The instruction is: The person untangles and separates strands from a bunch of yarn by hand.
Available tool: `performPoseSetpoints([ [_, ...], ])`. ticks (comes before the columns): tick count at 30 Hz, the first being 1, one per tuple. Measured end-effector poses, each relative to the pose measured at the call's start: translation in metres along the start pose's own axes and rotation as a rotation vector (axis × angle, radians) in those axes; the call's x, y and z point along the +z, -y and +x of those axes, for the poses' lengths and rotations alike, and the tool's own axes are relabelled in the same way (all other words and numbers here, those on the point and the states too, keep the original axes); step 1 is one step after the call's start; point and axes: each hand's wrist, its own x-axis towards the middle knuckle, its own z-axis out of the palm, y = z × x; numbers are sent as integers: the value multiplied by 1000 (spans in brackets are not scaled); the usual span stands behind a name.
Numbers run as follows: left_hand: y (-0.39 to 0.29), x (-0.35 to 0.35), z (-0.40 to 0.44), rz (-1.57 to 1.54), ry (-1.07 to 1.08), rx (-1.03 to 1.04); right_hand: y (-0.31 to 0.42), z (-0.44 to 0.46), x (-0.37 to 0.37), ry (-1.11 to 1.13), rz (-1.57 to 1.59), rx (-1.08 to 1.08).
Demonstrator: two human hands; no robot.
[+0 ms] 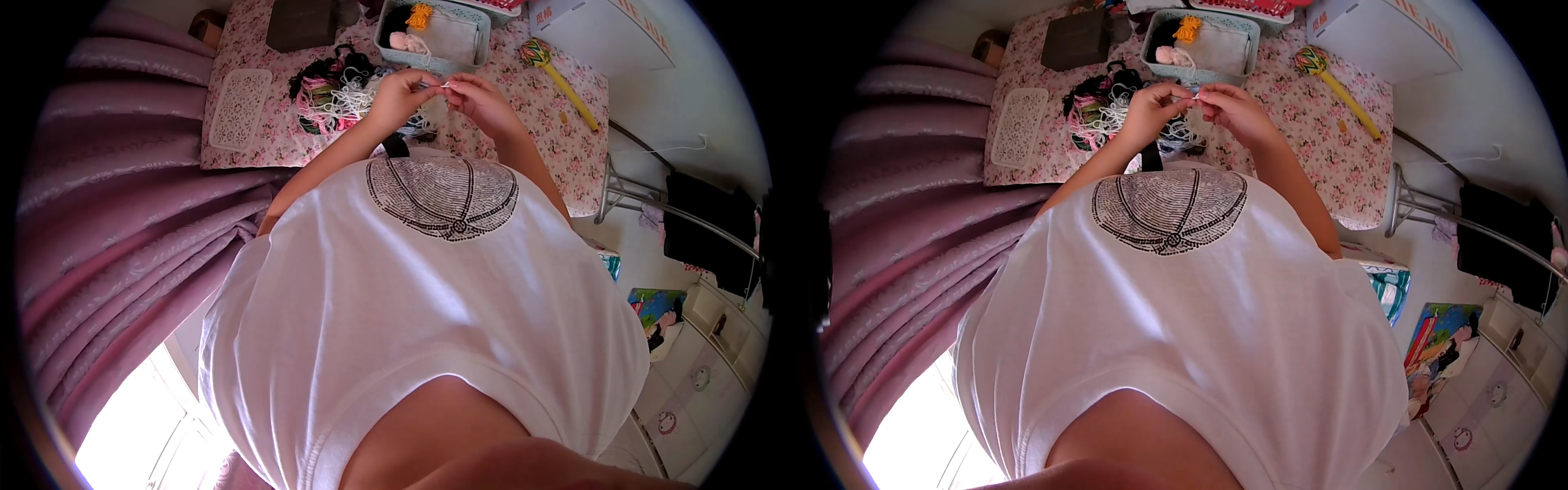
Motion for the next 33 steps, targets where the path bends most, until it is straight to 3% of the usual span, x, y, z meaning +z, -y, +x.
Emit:
performPoseSetpoints([
  [8,12,-3,1,-531,75,-150,-3,0,-1,-91,-100,16],
  [12,11,1,0,-658,43,-247,-11,3,-3,-14,-264,-166],
  [14,11,1,-1,-520,68,-175,-13,5,0,-6,-338,-286],
  [23,8,3,-2,-181,48,-59,-11,3,0,-84,-615,-201],
  [26,3,2,-4,0,43,-68,-16,8,-4,1,-639,-369],
  [29,-1,0,-6,106,79,-115,-20,8,-2,-23,-552,-364],
  [33,5,1,-4,-34,96,-138,-19,6,0,-144,-328,-108],
])
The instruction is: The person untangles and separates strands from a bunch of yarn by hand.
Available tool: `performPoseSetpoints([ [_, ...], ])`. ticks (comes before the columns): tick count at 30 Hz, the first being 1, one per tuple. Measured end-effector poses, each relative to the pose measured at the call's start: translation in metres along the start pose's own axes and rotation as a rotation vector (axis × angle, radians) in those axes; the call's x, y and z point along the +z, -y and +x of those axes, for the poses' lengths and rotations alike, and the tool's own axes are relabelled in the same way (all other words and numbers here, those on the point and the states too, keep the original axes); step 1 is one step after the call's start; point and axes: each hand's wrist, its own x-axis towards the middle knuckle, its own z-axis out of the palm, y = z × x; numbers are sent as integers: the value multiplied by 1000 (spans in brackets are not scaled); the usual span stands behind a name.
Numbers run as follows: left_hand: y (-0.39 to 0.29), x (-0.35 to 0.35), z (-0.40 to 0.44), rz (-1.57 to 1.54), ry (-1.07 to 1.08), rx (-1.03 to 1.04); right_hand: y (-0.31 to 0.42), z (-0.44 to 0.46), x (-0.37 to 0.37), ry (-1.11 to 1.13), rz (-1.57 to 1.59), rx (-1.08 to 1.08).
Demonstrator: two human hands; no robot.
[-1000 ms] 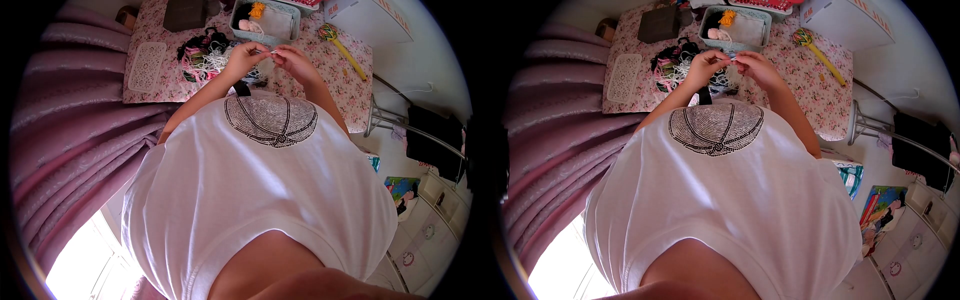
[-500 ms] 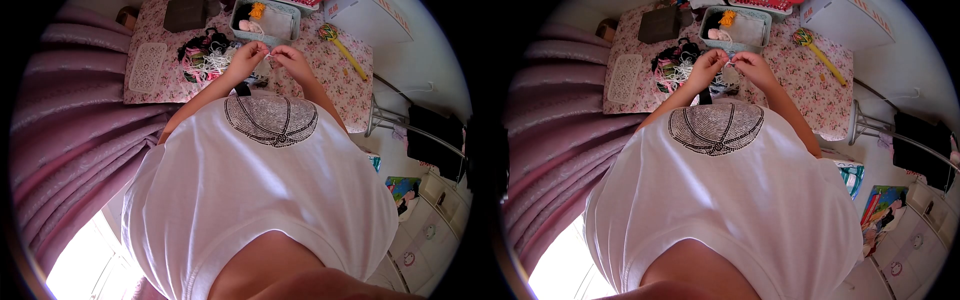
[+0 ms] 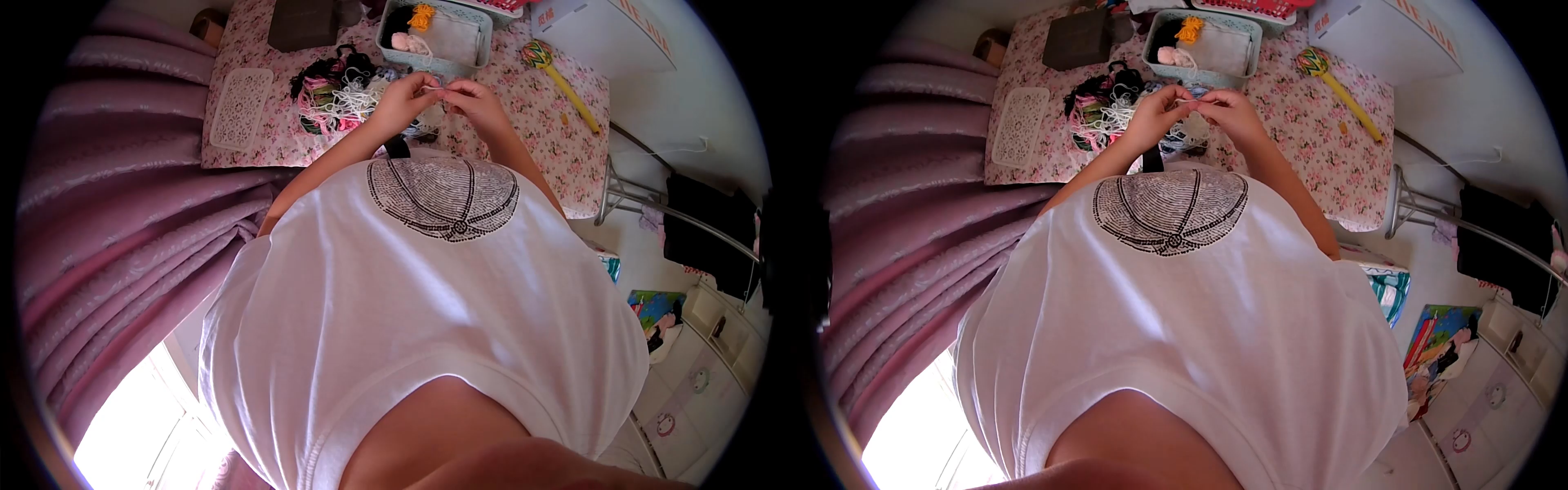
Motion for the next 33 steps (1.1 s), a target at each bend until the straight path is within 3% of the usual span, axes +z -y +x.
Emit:
performPoseSetpoints([
  [8,16,-6,5,-137,91,-44,3,-6,2,-64,287,178],
  [11,19,-11,4,-22,125,-75,-8,0,-3,146,626,312],
  [17,22,-19,3,163,154,-76,-10,-2,-19,442,878,328],
  [20,24,-26,4,228,158,-43,-4,-4,-20,177,-129,153],
  [23,35,-25,4,171,180,-48,-19,5,-26,-153,-159,-96],
  [26,36,-24,4,103,143,-63,-3,3,-10,-326,575,30],
  [29,35,-29,5,89,126,-68,-32,14,-43,-14,633,83],
  [32,39,-33,5,72,125,-93,-17,9,-31,-459,-101,-23],
  [33,41,-33,5,62,124,-104,-20,10,-32,-361,283,16],
])
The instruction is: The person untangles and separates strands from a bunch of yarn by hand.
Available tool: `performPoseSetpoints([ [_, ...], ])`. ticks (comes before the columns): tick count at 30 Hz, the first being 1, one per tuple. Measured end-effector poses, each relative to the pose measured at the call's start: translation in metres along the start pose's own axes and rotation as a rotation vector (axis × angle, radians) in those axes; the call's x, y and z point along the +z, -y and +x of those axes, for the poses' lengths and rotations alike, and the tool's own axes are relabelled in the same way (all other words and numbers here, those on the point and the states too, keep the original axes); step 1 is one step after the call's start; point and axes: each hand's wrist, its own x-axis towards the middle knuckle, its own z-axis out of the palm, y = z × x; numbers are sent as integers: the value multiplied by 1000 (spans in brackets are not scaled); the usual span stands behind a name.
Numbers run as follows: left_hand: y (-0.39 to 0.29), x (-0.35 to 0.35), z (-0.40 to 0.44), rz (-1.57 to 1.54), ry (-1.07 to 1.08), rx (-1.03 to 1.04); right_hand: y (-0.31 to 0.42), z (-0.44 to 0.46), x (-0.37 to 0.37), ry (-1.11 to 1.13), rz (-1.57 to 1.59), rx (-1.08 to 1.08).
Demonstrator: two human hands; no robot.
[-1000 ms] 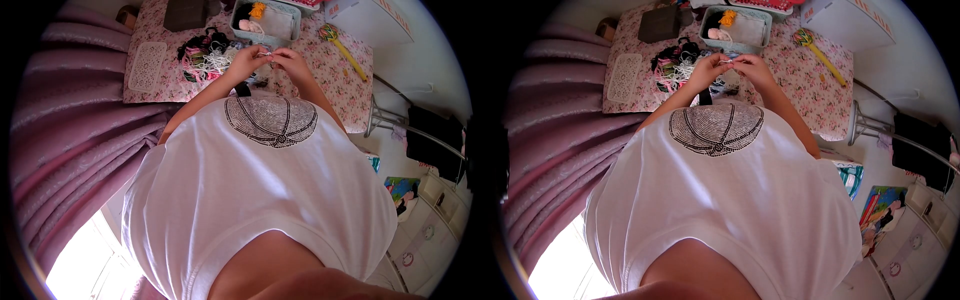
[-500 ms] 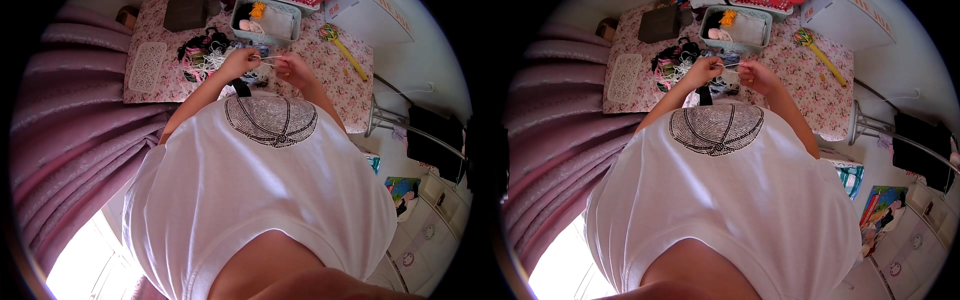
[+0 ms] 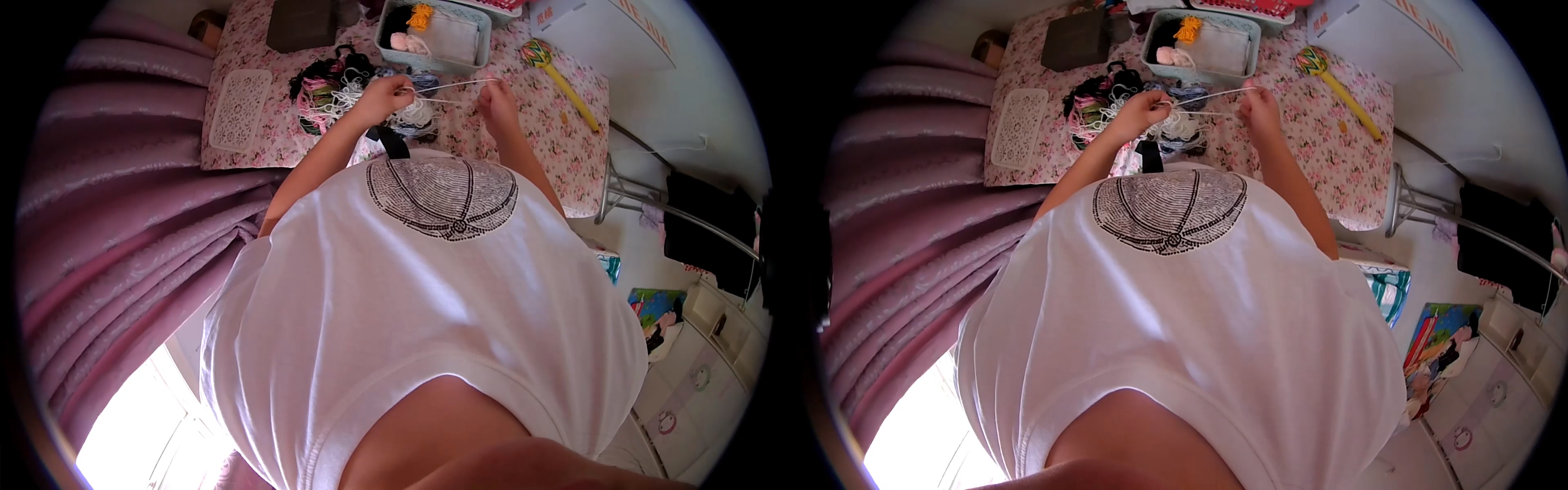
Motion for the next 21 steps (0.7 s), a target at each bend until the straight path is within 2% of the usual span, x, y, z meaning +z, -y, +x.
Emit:
performPoseSetpoints([
  [2,3,2,0,6,6,26,-9,6,-8,181,731,241],
  [5,5,1,1,97,20,79,-14,21,-31,578,553,354],
  [6,6,-2,1,141,23,98,-13,21,-31,366,128,116],
  [8,17,-8,-1,21,-10,16,-8,21,-31,-94,-706,-356],
  [14,16,-16,-3,-149,-33,-25,11,7,-26,-53,333,53],
  [17,17,-17,-2,-123,-34,-34,9,6,-22,32,563,274],
  [20,24,-20,-4,-36,-29,-26,-15,32,-68,545,530,312],
  [21,24,-20,-4,-5,-26,-19,-14,33,-71,369,236,301],
])
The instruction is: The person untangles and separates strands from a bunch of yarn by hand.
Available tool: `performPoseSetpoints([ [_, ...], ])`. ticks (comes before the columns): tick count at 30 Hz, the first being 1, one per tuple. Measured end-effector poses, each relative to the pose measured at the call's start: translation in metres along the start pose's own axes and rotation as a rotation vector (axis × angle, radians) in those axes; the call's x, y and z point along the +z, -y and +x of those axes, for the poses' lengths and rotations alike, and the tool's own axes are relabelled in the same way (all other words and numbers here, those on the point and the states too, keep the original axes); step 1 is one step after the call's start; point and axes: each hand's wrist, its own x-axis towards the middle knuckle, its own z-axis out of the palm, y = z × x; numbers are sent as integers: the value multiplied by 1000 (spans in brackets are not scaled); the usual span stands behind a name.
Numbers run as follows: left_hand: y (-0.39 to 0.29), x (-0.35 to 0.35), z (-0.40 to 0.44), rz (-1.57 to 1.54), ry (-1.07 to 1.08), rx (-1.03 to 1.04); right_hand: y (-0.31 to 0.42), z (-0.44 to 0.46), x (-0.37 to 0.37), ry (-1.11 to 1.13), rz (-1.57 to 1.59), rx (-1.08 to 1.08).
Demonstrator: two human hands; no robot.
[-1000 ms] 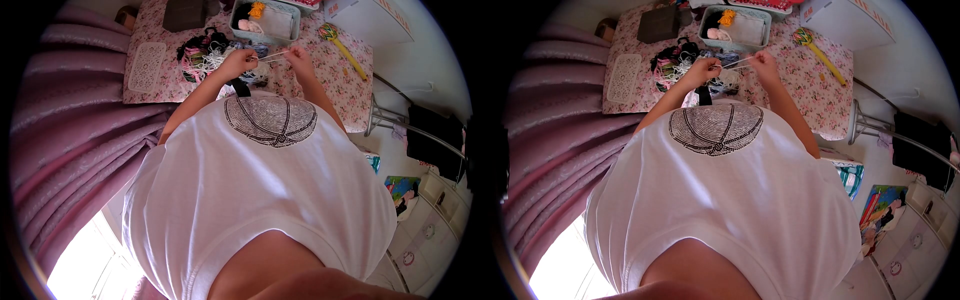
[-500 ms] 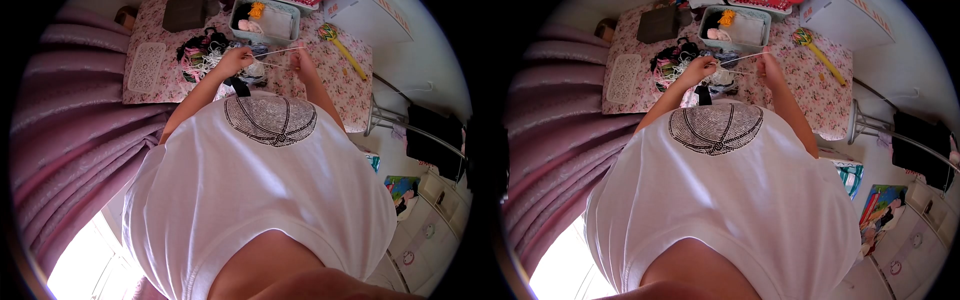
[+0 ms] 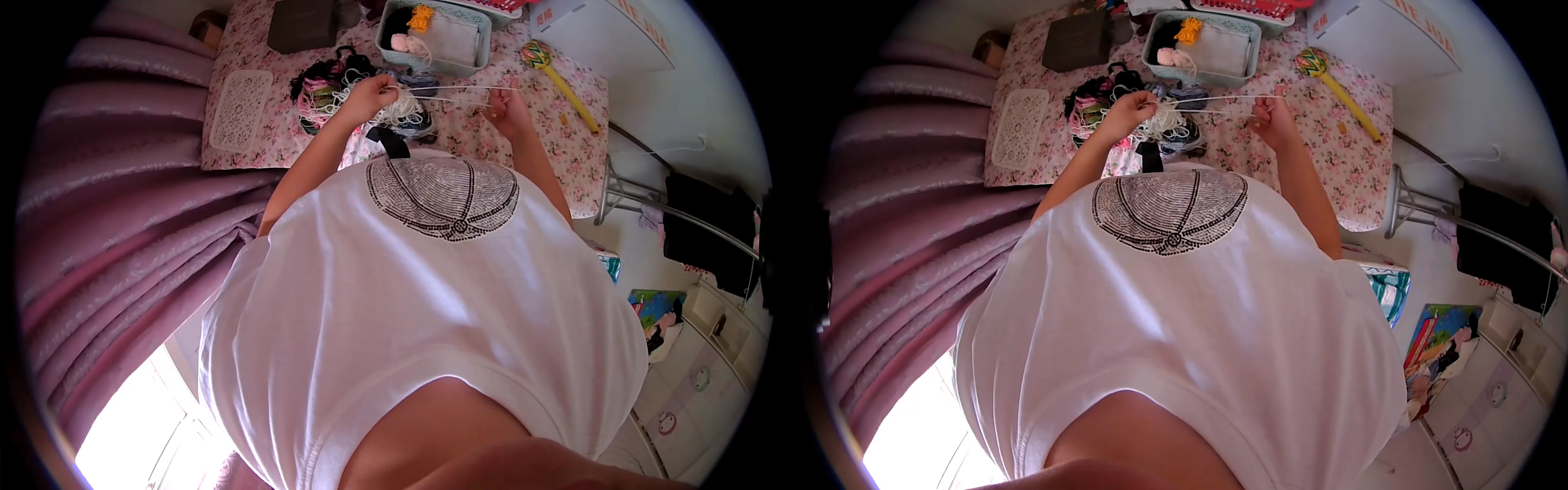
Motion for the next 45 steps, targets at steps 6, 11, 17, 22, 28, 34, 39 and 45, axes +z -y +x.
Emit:
performPoseSetpoints([
  [6,9,-11,-7,67,-108,-3,14,-19,11,-675,-1543,-388],
  [11,-14,5,-2,-338,-42,-108,-7,-7,16,-248,-1160,-402],
  [17,-54,35,5,-608,-4,-119,-35,6,105,68,-925,-501],
  [22,-65,28,5,-691,-107,-180,-14,-5,113,-99,-761,-337],
  [28,-46,11,3,-649,17,-188,-2,-7,91,-25,-598,-359],
  [34,-67,32,3,-670,87,-256,0,-13,103,55,-540,-224],
  [39,-70,33,6,-477,63,-195,-5,-16,118,8,-673,-324],
  [45,-68,34,5,-502,-19,-8,-2,-22,127,4,-740,-381],
])
